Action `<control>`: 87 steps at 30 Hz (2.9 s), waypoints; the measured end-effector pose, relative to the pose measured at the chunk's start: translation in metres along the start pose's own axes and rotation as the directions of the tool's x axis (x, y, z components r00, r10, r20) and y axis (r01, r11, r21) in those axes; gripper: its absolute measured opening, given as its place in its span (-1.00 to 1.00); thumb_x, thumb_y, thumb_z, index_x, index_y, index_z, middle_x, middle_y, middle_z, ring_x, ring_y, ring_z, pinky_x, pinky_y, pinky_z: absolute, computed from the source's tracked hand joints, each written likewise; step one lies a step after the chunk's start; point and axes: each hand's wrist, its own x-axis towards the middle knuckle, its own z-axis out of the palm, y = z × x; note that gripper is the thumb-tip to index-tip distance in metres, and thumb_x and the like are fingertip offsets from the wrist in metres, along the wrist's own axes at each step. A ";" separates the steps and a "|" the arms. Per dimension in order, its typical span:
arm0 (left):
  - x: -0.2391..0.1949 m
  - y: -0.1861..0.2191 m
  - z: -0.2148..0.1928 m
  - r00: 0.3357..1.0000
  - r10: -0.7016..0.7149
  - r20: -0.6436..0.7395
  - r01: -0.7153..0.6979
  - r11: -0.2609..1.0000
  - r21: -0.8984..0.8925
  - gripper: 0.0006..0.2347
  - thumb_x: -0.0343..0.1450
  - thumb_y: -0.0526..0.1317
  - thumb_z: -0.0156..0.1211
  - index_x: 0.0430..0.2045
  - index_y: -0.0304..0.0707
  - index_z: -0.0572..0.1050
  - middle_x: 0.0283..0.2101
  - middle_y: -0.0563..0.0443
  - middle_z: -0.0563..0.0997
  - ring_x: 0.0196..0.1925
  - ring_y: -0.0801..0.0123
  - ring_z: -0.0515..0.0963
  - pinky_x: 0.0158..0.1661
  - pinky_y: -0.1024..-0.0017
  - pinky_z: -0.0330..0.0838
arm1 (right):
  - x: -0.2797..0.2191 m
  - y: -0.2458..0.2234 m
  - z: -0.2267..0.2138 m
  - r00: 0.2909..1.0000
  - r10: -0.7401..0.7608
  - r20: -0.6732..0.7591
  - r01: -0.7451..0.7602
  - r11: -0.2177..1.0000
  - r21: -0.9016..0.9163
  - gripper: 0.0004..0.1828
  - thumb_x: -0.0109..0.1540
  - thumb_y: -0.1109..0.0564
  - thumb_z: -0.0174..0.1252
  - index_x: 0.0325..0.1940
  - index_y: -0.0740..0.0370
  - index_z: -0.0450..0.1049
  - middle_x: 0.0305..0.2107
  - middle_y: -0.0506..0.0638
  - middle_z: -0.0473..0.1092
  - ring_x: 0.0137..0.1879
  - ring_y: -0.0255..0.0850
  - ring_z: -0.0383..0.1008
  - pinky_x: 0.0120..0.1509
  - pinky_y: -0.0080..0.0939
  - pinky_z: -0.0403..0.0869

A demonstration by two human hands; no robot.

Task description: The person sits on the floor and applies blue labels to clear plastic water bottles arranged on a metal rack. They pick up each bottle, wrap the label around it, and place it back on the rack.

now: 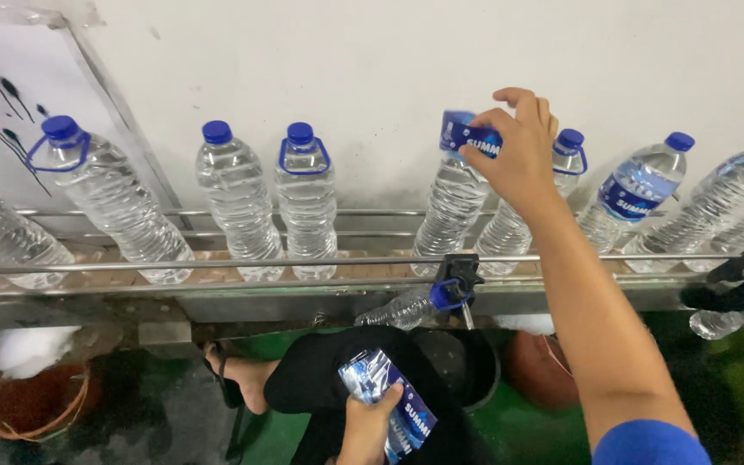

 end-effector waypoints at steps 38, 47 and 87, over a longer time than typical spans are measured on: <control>0.011 -0.002 -0.018 0.938 0.332 0.104 -0.267 0.879 -0.396 -0.78 0.41 -0.48 0.09 -0.07 -0.45 0.46 -0.21 -0.36 0.61 -0.23 -0.03 0.60 0.00 0.08 0.49 | 0.020 -0.070 0.019 0.997 0.025 0.070 -0.051 0.915 0.401 -0.81 0.26 0.05 0.29 -0.16 0.21 0.58 -0.04 0.09 0.44 0.01 -0.09 0.45 -0.05 -0.14 0.39; -0.002 0.008 -0.018 0.992 0.037 -0.120 -0.050 0.993 -0.108 -0.37 0.37 -0.22 0.36 0.36 -0.14 0.22 0.25 -0.16 0.54 0.29 0.00 0.52 0.34 0.01 0.28 | -0.019 -0.086 0.036 0.882 0.377 0.284 -0.469 0.762 0.446 -0.02 0.06 0.02 0.44 0.41 -0.02 0.00 0.22 0.12 0.26 0.25 -0.02 0.36 0.22 -0.03 0.39; 0.003 0.019 -0.053 0.917 0.328 -0.226 -0.382 0.885 -0.265 -0.51 0.32 -0.31 0.34 0.19 -0.28 0.43 0.06 -0.19 0.66 0.10 0.03 0.63 0.16 0.12 0.48 | 0.032 -0.161 0.093 0.901 0.111 0.419 -0.356 0.740 0.571 -0.01 -0.01 0.01 0.44 0.36 -0.16 0.00 0.22 0.06 0.24 0.20 -0.02 0.43 0.17 -0.05 0.46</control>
